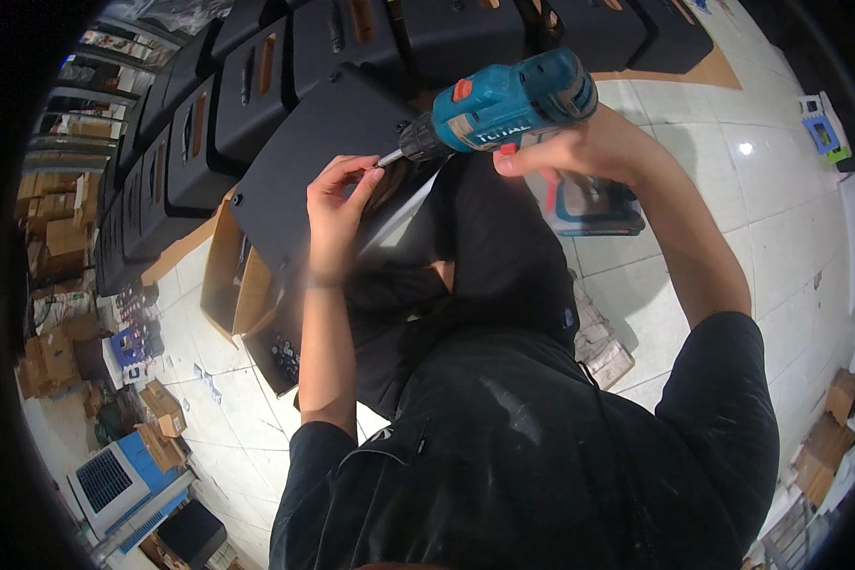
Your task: The person sits on the floor and uses a cordless drill to attach a black plastic panel to a larger black plastic frame. They repeatedly pick up screws, position them, and drive them into the panel to secure it to the frame.
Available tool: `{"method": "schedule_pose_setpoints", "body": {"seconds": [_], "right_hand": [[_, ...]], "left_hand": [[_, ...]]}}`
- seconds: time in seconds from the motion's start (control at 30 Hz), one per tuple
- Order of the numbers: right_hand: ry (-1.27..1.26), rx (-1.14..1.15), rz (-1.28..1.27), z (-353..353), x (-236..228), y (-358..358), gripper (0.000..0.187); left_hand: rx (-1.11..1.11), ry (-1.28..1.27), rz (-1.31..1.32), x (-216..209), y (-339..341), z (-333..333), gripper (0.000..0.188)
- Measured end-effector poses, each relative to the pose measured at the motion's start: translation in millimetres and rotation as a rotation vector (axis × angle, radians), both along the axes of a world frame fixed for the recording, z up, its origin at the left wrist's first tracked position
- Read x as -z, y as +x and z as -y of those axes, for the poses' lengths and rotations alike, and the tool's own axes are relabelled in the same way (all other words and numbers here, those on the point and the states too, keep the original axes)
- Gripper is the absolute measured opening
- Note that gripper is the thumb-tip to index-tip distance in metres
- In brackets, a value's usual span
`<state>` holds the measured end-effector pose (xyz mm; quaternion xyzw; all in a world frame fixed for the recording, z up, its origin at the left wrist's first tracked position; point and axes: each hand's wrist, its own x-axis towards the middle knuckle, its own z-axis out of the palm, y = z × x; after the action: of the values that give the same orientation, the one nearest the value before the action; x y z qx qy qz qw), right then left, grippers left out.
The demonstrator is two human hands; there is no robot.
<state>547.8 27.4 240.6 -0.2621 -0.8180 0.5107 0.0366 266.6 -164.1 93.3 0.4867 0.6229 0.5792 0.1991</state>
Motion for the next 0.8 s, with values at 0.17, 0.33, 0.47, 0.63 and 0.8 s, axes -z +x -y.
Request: {"method": "schedule_pose_setpoints", "body": {"seconds": [0.17,0.33,0.47,0.63,0.8], "right_hand": [[0.024,-0.005,0.037,3.9,-3.0,2.5,0.025],[0.124,-0.109,0.018,-1.8,-5.4,1.2,0.025],[0.221,-0.266,-0.091,-12.2,0.1,-6.4,0.027],[0.19,-0.162,0.148,-11.4,-10.2,-29.8,0.025],[0.134,-0.063,0.23,-25.0,-19.4,-56.9,0.026]], "left_hand": [[0.035,-0.009,-0.003,1.9,2.6,4.7,0.018],[0.116,-0.044,-0.108,-4.1,0.8,10.1,0.016],[0.113,-0.008,-0.207,-2.4,-0.7,5.9,0.015],[-0.009,0.067,-0.068,25.3,-5.7,-7.3,0.021],[-0.126,0.055,-0.225,13.0,-6.7,-29.4,0.049]]}}
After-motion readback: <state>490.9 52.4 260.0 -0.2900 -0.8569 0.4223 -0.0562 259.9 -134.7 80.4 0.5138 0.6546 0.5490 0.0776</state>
